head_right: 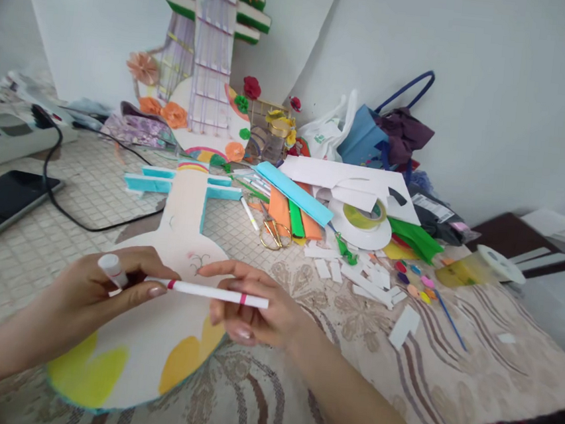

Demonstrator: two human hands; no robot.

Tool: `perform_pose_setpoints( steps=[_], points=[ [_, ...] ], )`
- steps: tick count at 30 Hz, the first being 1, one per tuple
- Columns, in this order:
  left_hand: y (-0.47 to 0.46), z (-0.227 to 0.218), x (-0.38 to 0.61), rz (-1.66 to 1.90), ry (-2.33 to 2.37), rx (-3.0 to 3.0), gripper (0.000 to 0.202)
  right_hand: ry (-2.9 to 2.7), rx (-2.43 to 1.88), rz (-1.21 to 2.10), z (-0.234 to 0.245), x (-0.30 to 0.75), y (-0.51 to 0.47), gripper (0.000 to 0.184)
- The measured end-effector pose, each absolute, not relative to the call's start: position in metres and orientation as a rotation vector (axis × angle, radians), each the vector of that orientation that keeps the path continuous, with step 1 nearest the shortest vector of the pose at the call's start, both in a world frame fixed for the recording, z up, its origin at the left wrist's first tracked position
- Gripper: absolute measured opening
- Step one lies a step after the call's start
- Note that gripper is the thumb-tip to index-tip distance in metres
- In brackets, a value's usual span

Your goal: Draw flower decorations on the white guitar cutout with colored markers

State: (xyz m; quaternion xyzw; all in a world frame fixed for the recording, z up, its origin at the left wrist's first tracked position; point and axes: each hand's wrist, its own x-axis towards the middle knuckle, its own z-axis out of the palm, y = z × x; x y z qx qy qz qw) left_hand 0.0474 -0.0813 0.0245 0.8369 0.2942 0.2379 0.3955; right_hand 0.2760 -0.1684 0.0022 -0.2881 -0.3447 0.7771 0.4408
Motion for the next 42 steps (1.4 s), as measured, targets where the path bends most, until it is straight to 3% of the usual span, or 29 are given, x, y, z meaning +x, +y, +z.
perform_pose_setpoints(
  steps=[6,10,20,25,42],
  points=[
    [-0.094,0.019,0.051,0.543,0.686,2.151,0.014,-1.047,-0.792,1.532,-0.006,0.248,-0.182,0.018],
    [-0.099,0.015,0.051,0.534,0.747,2.221,0.006,-0.992,-0.827,1.498,-0.008,0.241,-0.184,0.017],
    [-0.099,0.016,0.049,0.486,0.509,2.378,0.022,-0.925,-0.863,1.476,-0.007,0.241,-0.186,0.017],
    [-0.09,0.023,0.042,0.458,0.673,2.355,0.035,-0.754,-0.846,1.102,0.007,0.267,-0.175,0.017],
    [-0.084,0.018,0.045,0.511,0.813,2.244,0.021,-0.603,-0.822,1.26,0.002,0.274,-0.169,0.014]
  ],
)
